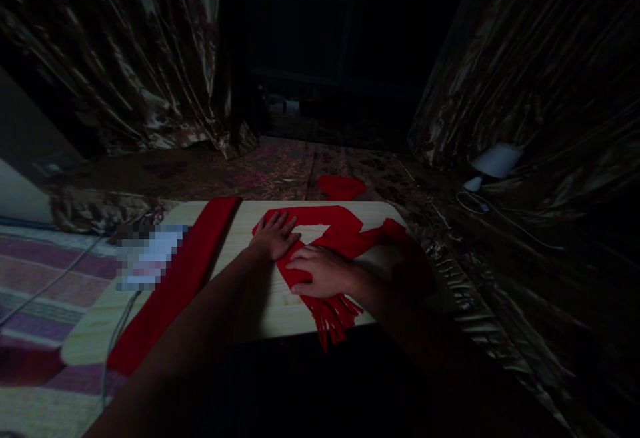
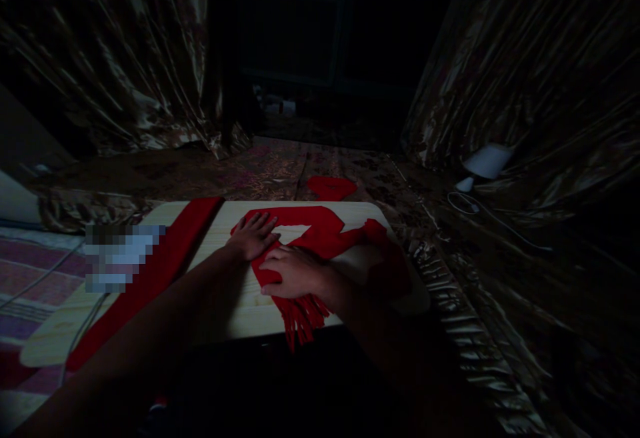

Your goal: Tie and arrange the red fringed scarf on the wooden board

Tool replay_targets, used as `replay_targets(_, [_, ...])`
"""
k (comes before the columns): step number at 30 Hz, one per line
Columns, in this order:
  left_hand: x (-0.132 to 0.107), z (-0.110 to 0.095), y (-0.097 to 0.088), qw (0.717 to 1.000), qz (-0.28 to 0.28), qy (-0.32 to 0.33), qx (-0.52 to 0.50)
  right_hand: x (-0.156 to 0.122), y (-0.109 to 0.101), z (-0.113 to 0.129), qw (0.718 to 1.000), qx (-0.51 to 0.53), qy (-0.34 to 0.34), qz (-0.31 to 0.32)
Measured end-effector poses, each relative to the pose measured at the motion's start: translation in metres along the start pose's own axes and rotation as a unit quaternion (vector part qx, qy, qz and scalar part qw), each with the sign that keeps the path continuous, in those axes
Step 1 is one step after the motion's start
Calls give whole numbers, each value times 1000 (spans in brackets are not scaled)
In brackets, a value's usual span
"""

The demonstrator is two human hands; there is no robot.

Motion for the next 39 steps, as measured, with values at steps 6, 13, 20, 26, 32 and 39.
replay_targets(6, [0, 0, 0, 1000, -1, 1, 0, -29, 10, -31, 989, -51, 127, -65])
replay_targets(13, [2, 1, 2, 1000, 7, -4, 3, -49, -18, -93, 946, -98, 285, -117])
replay_targets(20, [2, 2, 3, 1000, 8, -4, 7, -43, -39, -130, 946, -41, 321, 3])
replay_targets(26, [2, 2, 3, 1000, 5, -2, 8, -38, -42, -129, 938, 41, 336, 73])
replay_targets(32, [3, 3, 5, 1000, -1, -2, 11, -47, -38, -125, 937, 21, 344, 55])
replay_targets(39, [3, 5, 7, 1000, -9, 0, 10, -48, -26, -118, 923, -85, 374, 36])
Point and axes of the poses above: each hand's wrist, its own x-axis towards the middle knuckle, its own y-axis out of the palm, z = x × y, the point moved 4 cm from there along x, towards the middle knuckle, and after that the axes turned 4 degrees about x, right-handed, at the moved point
